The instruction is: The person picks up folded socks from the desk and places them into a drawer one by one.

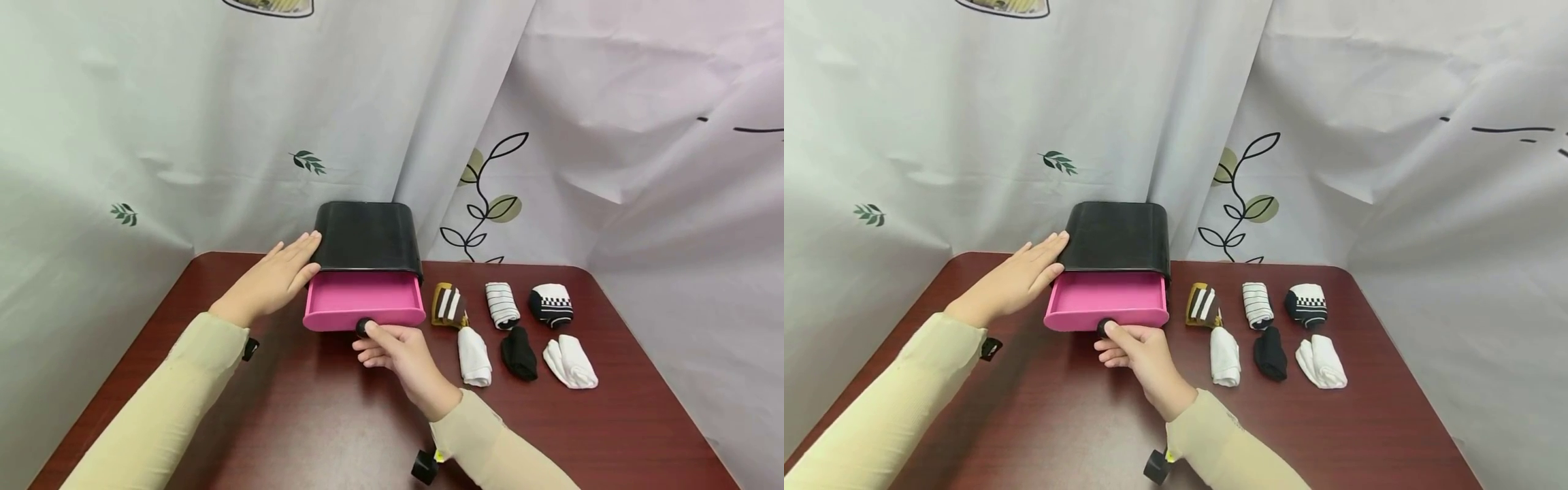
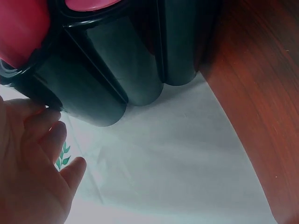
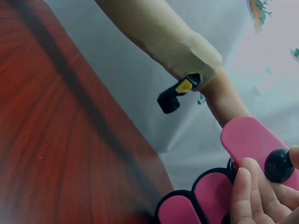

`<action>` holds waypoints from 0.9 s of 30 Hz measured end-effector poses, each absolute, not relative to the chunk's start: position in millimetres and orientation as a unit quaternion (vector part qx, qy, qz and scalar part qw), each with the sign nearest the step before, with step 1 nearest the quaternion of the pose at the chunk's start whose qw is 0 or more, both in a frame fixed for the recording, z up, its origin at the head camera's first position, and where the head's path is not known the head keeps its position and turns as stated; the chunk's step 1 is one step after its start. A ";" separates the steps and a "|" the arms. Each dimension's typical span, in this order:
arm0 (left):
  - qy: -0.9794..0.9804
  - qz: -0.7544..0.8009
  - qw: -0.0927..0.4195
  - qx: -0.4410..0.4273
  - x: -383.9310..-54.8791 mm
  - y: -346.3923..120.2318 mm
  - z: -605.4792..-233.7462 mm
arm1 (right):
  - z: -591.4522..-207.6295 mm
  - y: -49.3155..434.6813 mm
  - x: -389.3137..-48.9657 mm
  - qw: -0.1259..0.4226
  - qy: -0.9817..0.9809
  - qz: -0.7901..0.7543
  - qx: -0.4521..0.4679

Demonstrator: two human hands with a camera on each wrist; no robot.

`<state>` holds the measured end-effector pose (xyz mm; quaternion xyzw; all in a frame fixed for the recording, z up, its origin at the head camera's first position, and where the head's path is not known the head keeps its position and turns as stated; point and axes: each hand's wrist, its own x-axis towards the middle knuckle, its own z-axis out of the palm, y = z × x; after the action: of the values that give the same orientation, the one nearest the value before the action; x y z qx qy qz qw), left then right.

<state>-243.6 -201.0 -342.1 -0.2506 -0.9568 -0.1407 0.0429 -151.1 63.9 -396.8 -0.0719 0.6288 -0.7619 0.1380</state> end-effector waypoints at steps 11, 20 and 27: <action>-0.953 -0.145 0.068 -0.257 -244.4 -200.3 -345.0 | -406.2 67.6 -125.6 0.158 0.626 -0.756 -0.104; -0.954 -0.141 0.072 -0.255 -244.6 -200.1 -345.6 | -417.7 70.5 -110.8 0.156 0.637 -0.746 -0.115; -0.953 -0.147 0.075 -0.256 -243.7 -199.3 -346.1 | -426.0 76.3 -106.9 0.145 0.631 -0.751 -0.129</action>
<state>-243.7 -199.3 -346.1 -0.2560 -0.9526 -0.1465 0.0748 -106.9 76.3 -426.0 -0.1290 0.6314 -0.7508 0.1446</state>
